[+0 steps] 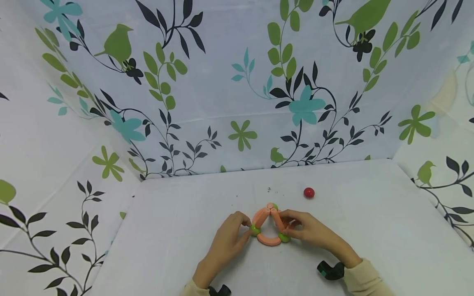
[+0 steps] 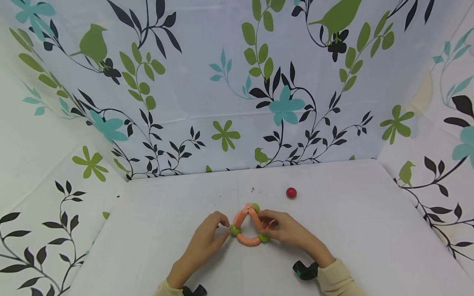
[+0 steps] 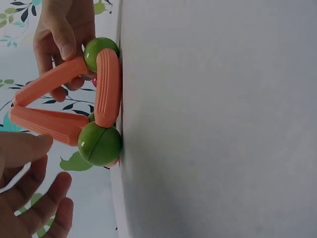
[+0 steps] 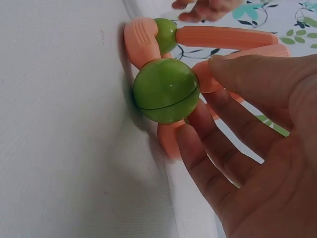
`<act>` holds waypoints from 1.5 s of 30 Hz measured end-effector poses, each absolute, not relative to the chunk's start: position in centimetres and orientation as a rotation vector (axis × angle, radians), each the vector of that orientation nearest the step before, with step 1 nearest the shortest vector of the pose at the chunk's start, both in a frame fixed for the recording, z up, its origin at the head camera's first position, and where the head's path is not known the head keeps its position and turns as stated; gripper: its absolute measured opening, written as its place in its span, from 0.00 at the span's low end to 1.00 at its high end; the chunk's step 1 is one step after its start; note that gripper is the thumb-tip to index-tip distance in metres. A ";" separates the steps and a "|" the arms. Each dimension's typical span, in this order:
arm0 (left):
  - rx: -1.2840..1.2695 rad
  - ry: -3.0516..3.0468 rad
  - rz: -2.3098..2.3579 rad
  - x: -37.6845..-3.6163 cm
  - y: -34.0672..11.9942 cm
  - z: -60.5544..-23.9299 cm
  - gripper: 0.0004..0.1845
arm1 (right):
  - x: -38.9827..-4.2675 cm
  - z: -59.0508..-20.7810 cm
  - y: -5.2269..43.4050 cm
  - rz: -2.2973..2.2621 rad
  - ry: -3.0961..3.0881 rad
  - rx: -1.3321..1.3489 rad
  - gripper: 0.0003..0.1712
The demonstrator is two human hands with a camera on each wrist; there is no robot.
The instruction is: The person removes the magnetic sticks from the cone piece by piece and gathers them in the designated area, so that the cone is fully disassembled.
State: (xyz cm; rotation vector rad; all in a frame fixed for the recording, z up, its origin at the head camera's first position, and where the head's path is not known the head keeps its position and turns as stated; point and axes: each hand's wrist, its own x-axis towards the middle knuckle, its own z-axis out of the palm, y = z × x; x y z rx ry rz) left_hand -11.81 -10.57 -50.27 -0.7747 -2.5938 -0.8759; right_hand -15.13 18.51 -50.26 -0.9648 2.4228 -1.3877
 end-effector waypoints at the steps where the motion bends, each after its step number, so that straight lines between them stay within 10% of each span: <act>1: -0.809 -2.572 -0.888 -11.6 -10.5 -50.2 0.17 | -15.1 -50.3 18.5 -1.387 2.421 -0.968 0.25; 19: -1.186 -2.534 -0.668 -10.3 -8.2 -50.2 0.19 | -15.3 -51.2 18.5 -1.434 2.515 -1.191 0.23; 45: -0.944 -2.824 -0.460 -11.8 -5.5 -50.3 0.20 | -15.4 -51.8 18.0 -1.552 2.570 -1.187 0.20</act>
